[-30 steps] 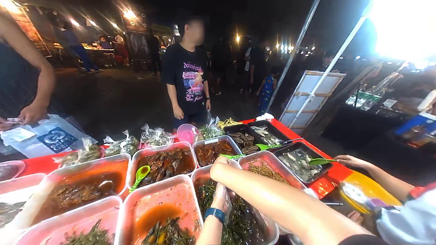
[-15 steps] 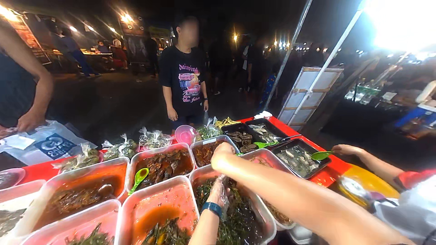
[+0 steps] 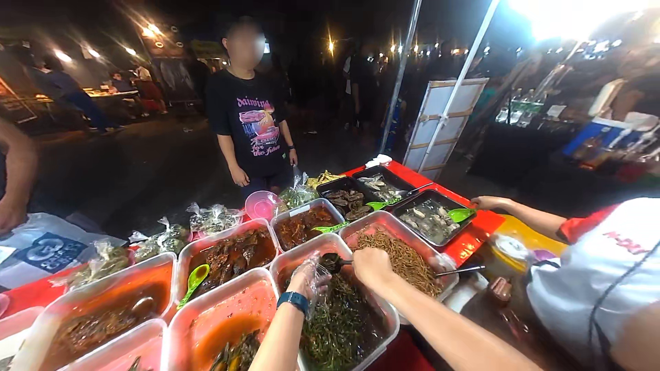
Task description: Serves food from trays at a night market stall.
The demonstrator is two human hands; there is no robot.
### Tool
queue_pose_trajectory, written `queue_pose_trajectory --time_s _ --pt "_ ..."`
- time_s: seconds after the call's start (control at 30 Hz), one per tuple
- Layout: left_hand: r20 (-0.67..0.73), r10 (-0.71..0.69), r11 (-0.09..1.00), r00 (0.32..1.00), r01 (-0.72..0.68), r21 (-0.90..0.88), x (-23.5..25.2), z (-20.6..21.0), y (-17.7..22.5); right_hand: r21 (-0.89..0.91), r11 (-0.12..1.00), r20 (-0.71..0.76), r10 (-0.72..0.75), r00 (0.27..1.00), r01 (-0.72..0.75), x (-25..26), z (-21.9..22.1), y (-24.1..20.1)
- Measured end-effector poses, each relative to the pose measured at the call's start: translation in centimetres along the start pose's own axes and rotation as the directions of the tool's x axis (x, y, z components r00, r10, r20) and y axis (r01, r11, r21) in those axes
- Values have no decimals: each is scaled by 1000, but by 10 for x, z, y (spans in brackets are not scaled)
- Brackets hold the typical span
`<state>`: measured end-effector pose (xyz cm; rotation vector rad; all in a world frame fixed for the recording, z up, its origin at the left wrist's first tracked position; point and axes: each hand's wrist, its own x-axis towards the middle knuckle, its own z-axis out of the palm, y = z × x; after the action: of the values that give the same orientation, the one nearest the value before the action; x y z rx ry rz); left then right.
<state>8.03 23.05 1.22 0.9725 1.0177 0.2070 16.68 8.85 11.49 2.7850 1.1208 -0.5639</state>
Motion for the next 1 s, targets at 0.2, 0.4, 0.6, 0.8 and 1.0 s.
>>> queue_pose_trajectory --time_s 0.2,0.4,0.6,0.8,1.0 --pt "-43 48 999 998 -48 6 -12 -4 15 6 999 8 36 999 -36 -30 -11 14" --pt "-48 90 991 995 -85 106 -31 -19 12 6 985 211 165 963 -170 -33 117 64" --pt "-61 84 996 995 -82 37 -48 -29 13 154 982 310 54 949 -106 -39 173 52" --pt "-52 79 997 996 -78 14 -51 -40 11 381 921 323 -53 945 -79 -17 190 79" --pt "-64 103 994 993 -104 -15 -58 -33 4 491 869 224 -53 973 -66 -26 155 121"
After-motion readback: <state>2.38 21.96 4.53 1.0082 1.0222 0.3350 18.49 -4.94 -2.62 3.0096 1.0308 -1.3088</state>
